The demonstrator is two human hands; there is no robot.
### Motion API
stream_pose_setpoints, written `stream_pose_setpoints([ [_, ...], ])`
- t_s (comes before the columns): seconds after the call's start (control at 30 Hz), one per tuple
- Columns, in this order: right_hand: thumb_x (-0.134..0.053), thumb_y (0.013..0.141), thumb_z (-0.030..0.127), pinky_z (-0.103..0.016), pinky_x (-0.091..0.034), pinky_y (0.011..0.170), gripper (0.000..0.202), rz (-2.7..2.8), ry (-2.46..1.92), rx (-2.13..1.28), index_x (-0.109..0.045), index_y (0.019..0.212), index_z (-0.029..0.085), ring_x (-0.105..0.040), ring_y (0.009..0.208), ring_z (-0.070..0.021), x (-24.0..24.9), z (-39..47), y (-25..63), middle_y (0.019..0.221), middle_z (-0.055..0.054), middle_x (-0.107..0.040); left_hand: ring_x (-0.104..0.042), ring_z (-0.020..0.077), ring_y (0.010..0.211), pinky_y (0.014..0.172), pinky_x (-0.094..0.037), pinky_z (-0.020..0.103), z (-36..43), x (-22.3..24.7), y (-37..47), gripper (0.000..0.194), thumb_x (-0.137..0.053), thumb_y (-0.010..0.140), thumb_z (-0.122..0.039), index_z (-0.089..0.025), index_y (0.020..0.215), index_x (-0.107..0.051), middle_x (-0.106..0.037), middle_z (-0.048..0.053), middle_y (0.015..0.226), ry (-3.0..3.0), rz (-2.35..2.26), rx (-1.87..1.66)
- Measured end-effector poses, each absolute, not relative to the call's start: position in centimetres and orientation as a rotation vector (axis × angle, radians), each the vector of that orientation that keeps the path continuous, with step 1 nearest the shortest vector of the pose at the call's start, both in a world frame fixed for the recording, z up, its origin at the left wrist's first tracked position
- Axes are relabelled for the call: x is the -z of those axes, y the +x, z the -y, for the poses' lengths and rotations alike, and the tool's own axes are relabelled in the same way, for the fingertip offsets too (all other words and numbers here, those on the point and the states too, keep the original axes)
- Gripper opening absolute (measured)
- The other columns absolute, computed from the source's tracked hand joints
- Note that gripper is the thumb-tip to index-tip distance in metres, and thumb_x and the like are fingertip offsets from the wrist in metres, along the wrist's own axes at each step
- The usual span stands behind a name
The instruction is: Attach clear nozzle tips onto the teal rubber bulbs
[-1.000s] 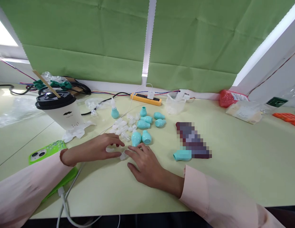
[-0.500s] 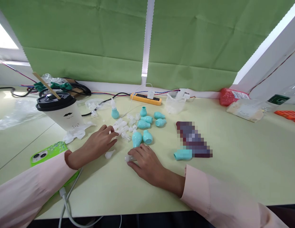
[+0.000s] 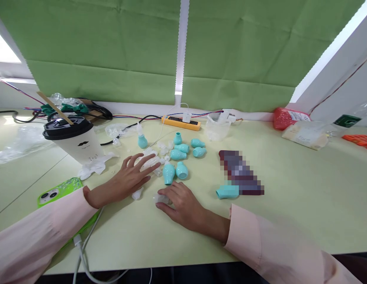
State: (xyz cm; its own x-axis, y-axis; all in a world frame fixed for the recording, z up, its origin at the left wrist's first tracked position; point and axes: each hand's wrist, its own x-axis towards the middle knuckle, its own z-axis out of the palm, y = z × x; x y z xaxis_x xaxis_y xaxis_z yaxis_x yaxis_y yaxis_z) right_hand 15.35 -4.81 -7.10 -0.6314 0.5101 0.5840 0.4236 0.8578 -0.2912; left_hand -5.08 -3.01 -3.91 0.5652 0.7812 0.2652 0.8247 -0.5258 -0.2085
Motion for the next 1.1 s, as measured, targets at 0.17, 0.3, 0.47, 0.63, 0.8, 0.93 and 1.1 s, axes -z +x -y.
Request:
stream_pose_setpoints([
  [0.17,-0.051,0.078,0.029,-0.034,-0.044,0.072,0.017,2.366,-0.688,-0.170,-0.053,0.090,0.016,-0.054,0.077,-0.0172,7.1,4.7,15.3,0.080,-0.004,-0.063,-0.014,0.0257,0.125,0.094,-0.018,0.048,2.5,4.5,-5.1,0.042,-0.026,0.087,-0.018,-0.026,0.128,-0.023,-0.029,0.002,0.135,-2.639,1.254,0.192],
  [0.3,-0.051,0.078,0.028,-0.032,-0.045,0.070,0.016,2.367,-0.682,-0.206,-0.053,0.090,0.016,-0.055,0.076,-0.0170,6.9,4.7,15.3,0.080,-0.004,-0.062,-0.027,0.0221,0.121,0.092,-0.025,0.045,1.7,4.6,-5.2,0.032,-0.030,0.086,-0.022,-0.021,0.117,-0.041,-0.049,0.004,0.120,-2.709,1.285,0.283],
  [0.47,-0.052,0.077,0.025,-0.027,-0.046,0.070,0.015,2.350,-0.638,-0.318,-0.052,0.090,0.018,-0.054,0.078,-0.0148,6.6,4.9,15.4,0.085,-0.003,-0.061,-0.040,0.0212,0.113,0.086,-0.038,0.037,1.4,4.7,-5.5,0.024,-0.037,0.083,-0.016,-0.016,0.098,-0.056,-0.062,0.006,0.101,-2.739,1.243,0.503],
  [0.63,-0.054,0.076,0.025,-0.027,-0.045,0.072,0.015,2.319,-0.679,-0.377,-0.052,0.090,0.020,-0.053,0.080,-0.0141,6.5,4.9,15.5,0.086,-0.003,-0.058,-0.054,0.0185,0.094,0.074,-0.046,0.028,2.0,4.3,-5.2,0.021,-0.041,0.080,-0.016,-0.014,0.082,-0.062,-0.065,0.007,0.081,-2.714,1.258,0.803],
  [0.8,-0.052,0.076,0.019,-0.024,-0.046,0.071,0.015,2.317,-0.673,-0.473,-0.053,0.090,0.019,-0.053,0.084,-0.0125,6.5,4.8,15.6,0.090,-0.005,-0.053,-0.058,0.0162,0.079,0.066,-0.047,0.027,2.4,4.0,-4.9,0.021,-0.049,0.075,-0.017,-0.014,0.093,-0.060,-0.063,0.006,0.079,-2.693,1.422,0.951],
  [0.93,-0.052,0.074,0.015,-0.025,-0.046,0.070,0.015,2.305,-0.660,-0.456,-0.053,0.088,0.018,-0.053,0.082,-0.0131,6.5,4.7,15.5,0.088,-0.005,-0.055,-0.058,0.0134,0.075,0.068,-0.047,0.025,2.5,3.8,-4.8,0.021,-0.051,0.074,-0.020,-0.017,0.092,-0.061,-0.062,0.004,0.084,-2.780,1.539,0.991],
  [1.1,-0.055,0.073,0.021,-0.030,-0.045,0.068,0.014,2.313,-0.713,-0.362,-0.054,0.086,0.018,-0.052,0.076,-0.0160,6.3,4.8,15.4,0.081,-0.004,-0.059,-0.053,0.0158,0.079,0.067,-0.045,0.028,1.9,3.4,-5.5,0.023,-0.043,0.079,-0.020,-0.018,0.093,-0.061,-0.061,0.005,0.084,-2.571,1.599,0.969],
])
